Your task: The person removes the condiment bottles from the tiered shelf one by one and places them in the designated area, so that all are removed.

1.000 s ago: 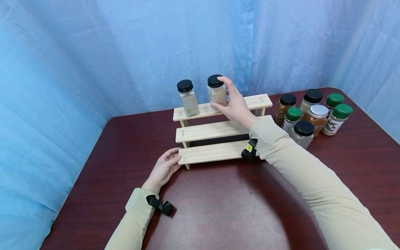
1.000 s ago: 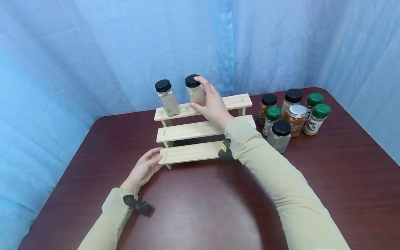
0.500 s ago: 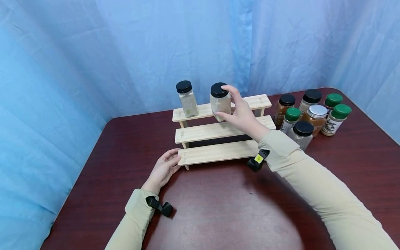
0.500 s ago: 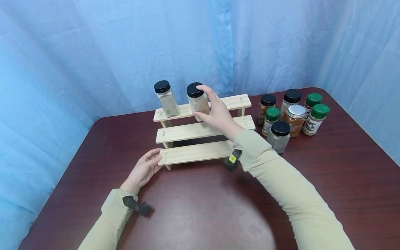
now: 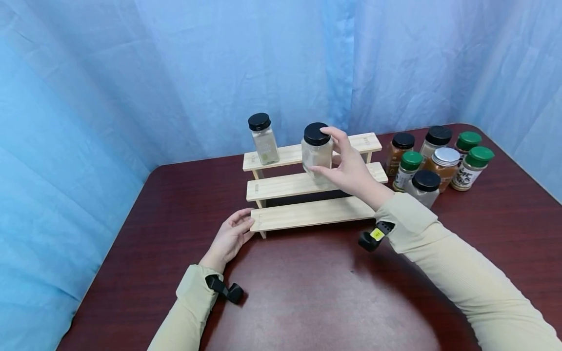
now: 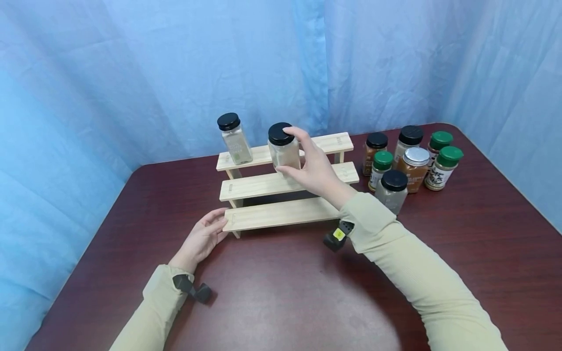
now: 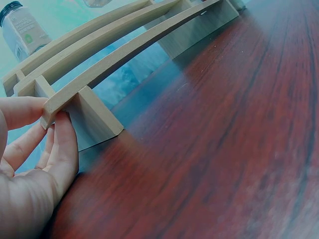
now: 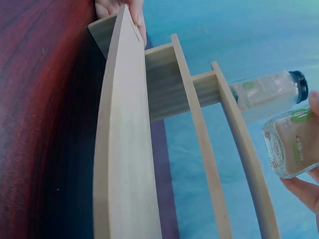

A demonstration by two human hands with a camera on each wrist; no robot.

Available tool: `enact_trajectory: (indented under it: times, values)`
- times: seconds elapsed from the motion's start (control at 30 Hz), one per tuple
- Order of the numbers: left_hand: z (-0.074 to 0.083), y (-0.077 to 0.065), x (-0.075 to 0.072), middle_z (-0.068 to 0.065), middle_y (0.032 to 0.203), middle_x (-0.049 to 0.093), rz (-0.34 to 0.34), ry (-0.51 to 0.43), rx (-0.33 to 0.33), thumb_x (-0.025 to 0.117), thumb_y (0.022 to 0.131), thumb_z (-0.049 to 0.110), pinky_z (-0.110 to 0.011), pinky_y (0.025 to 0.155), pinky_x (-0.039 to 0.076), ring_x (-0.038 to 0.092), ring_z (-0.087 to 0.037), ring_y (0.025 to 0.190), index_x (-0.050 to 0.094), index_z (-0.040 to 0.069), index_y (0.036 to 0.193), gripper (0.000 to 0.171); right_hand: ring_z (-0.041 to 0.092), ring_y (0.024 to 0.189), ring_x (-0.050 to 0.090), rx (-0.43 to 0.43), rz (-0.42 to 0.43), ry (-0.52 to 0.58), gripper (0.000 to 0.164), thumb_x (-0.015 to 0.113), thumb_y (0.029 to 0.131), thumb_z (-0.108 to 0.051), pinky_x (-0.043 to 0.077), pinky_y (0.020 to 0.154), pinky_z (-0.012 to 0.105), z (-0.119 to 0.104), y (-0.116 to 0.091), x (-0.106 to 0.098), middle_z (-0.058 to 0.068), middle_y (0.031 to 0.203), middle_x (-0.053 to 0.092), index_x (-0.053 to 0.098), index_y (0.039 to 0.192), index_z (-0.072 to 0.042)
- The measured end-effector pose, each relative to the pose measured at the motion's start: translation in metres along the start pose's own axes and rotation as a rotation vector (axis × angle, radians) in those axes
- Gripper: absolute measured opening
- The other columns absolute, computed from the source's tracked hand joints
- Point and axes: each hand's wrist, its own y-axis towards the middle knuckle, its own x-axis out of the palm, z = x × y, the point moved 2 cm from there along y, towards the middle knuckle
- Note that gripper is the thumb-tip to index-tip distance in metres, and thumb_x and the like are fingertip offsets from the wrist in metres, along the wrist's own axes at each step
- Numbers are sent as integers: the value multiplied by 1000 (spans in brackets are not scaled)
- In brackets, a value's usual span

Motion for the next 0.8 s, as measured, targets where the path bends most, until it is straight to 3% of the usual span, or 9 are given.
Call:
enact_trajectory:
  times: [0.33, 0.53, 0.73, 0.8]
  values:
    - [1, 0, 1, 3, 91, 56, -5, 17, 0, 43, 96, -6, -17, 71, 50, 60, -4, 79, 30, -7, 139, 45, 39, 116, 55, 60, 1, -38, 81, 75, 75, 7, 50, 87, 52, -9, -26, -8, 23, 133, 49, 26, 138, -10]
    - [2, -1, 1, 4, 92, 55, 0, 24, -5, 43, 96, -5, -17, 71, 50, 59, -4, 79, 30, -6, 139, 45, 41, 122, 49, 11, -2, -38, 82, 76, 71, 10, 50, 85, 53, -7, -39, -11, 23, 133, 45, 26, 135, -5]
    - [1, 0, 1, 3, 93, 56, -2, 22, -7, 43, 96, -5, -17, 72, 50, 60, -4, 80, 31, -6, 139, 45, 41, 116, 53, -48, -22, -50, 85, 77, 66, 15, 52, 81, 46, -5, -53, -14, 24, 129, 46, 27, 133, -3]
    - [1, 0, 1, 3, 93, 56, -1, 21, -7, 43, 96, -6, -18, 72, 50, 60, -4, 80, 32, -5, 138, 44, 41, 114, 54, -64, -23, -64, 85, 77, 66, 16, 54, 83, 34, -5, -58, -15, 24, 128, 46, 28, 132, -3]
